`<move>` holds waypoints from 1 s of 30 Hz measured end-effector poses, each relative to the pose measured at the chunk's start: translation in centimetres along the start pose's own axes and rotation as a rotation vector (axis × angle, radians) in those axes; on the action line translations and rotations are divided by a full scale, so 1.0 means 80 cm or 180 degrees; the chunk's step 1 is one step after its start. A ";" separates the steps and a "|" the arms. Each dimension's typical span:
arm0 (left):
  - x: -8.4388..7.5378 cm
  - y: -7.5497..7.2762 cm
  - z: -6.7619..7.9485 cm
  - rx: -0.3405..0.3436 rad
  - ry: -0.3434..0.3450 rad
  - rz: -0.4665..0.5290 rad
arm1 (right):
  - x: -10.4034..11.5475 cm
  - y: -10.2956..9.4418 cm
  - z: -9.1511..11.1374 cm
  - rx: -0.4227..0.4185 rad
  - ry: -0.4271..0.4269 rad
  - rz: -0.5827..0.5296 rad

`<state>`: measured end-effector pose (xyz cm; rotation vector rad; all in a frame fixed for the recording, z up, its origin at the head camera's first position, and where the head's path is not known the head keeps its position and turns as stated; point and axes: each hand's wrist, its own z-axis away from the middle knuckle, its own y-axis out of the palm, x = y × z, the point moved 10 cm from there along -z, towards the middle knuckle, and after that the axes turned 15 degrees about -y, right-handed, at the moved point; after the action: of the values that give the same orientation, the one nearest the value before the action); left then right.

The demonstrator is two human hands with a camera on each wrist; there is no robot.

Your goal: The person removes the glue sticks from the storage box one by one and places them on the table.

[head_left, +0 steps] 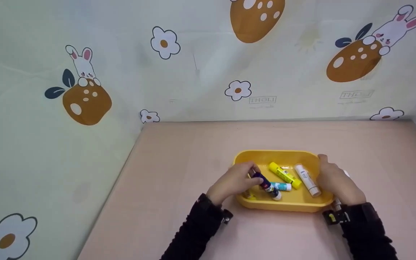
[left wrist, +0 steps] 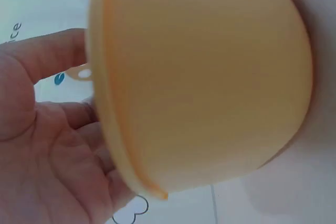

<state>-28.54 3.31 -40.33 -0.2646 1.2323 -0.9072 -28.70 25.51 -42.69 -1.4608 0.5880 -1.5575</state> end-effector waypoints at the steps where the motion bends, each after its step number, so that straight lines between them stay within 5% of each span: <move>1: 0.001 -0.006 0.000 -0.0041 0.0021 0.0089 | 0.000 0.000 0.000 -0.0002 -0.0004 0.0004; 5: 0.006 -0.035 -0.001 -0.0241 0.0137 0.0389 | -0.001 0.000 0.000 0.0018 0.0036 0.0004; 14: 0.036 -0.097 0.002 -0.0225 0.0203 0.1439 | -0.001 0.000 -0.002 0.0027 -0.0039 0.0118; 23: 0.075 -0.136 0.006 -0.0362 0.0037 0.1466 | -0.001 0.001 -0.002 0.0065 0.0028 0.0075; 30: 0.098 -0.127 0.000 -0.0163 -0.0167 0.1003 | -0.001 0.002 0.000 0.0072 0.0034 0.0029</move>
<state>-32.77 -8.75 -39.40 -0.1287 1.2088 -0.5940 -28.70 25.51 -42.84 -1.4319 0.5808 -1.5609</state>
